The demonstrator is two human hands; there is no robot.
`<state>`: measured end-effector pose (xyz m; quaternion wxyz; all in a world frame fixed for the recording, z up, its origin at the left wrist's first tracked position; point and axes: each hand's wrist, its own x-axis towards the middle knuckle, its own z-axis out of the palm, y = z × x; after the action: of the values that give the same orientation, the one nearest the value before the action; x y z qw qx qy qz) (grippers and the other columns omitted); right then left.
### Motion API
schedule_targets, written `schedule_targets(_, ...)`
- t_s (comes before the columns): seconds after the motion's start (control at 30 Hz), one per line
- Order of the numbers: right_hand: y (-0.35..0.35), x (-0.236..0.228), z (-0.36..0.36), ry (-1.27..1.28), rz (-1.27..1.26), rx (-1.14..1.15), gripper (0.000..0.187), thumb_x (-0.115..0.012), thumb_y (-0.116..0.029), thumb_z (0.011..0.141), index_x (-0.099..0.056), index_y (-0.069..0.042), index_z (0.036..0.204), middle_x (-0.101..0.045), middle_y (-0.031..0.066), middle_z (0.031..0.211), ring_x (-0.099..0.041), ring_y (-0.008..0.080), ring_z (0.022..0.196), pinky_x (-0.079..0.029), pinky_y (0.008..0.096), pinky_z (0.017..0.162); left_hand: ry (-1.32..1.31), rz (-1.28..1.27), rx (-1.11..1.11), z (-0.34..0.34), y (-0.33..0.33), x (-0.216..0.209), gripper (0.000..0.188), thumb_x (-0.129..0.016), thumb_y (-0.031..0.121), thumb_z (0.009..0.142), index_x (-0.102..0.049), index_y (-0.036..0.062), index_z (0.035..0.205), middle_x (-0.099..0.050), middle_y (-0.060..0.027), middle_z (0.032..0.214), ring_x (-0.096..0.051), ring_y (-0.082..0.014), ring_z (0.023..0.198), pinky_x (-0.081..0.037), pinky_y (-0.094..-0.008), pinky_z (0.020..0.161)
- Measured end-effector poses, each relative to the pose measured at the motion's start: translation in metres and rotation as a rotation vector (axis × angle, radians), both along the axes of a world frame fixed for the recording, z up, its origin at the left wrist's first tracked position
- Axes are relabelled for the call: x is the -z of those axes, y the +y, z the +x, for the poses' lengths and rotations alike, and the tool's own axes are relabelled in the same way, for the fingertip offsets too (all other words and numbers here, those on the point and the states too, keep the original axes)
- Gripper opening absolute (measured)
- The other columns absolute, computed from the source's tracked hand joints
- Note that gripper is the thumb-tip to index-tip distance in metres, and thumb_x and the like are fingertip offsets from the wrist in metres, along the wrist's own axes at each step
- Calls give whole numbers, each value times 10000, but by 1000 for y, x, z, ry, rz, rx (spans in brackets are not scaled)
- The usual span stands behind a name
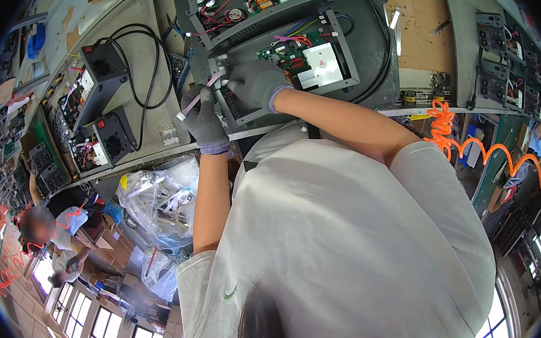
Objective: Assembling and wiring an electronic inverter unit at an industrial workstation.
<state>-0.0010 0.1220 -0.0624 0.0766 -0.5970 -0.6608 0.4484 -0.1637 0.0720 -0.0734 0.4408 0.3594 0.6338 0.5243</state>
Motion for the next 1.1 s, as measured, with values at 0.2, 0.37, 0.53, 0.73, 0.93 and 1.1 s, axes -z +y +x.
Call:
schedule_targets(0.2,34,-7,11,24,-31,-240,277,-604,-323,834,-765,-121,932,-721,149,948,-680,349,886,-528,434,836,117,-20,53,2,0,-9,223,-667,131,947,-605,-17,1102,-643,-87,994,-604,-147,893,-497,-287,818)
schedule_targets(0.37,62,-11,5,-81,-98,-431,312,-616,-310,788,-766,-87,947,-722,169,903,-689,338,828,-535,415,788,59,-41,53,-1,0,-12,231,-680,141,942,-607,-18,1093,-651,-83,974,-620,-148,866,-511,-273,780)
schedule_targets(0.53,57,-8,5,-26,-134,-364,282,-635,-301,781,-769,-101,927,-722,165,901,-683,344,836,-535,418,781,59,-42,44,-3,0,-3,233,-686,158,942,-610,-14,1079,-659,-83,966,-626,-144,864,-515,-273,775)
schedule_targets(0.73,36,-13,3,48,39,-185,242,-644,-312,808,-766,-119,889,-716,150,882,-682,350,850,-535,434,802,175,-7,109,-7,3,1,197,-662,169,949,-616,-4,1032,-654,-72,912,-613,-134,852,-498,-285,788)
schedule_targets(0.93,16,-73,15,183,335,30,310,-654,-392,837,-711,-157,1031,-714,107,927,-685,328,859,-541,446,786,577,36,169,9,19,-23,193,-613,154,905,-620,24,1046,-650,-152,991,-641,-300,902,-499,-400,814)
schedule_targets(1.1,-2,-91,32,83,323,-148,289,-618,-336,887,-660,-159,1111,-700,92,983,-673,312,919,-540,439,790,1146,160,361,34,27,-71,339,-692,251,784,-667,65,1066,-640,-157,1100,-589,-373,1083,-483,-436,889)
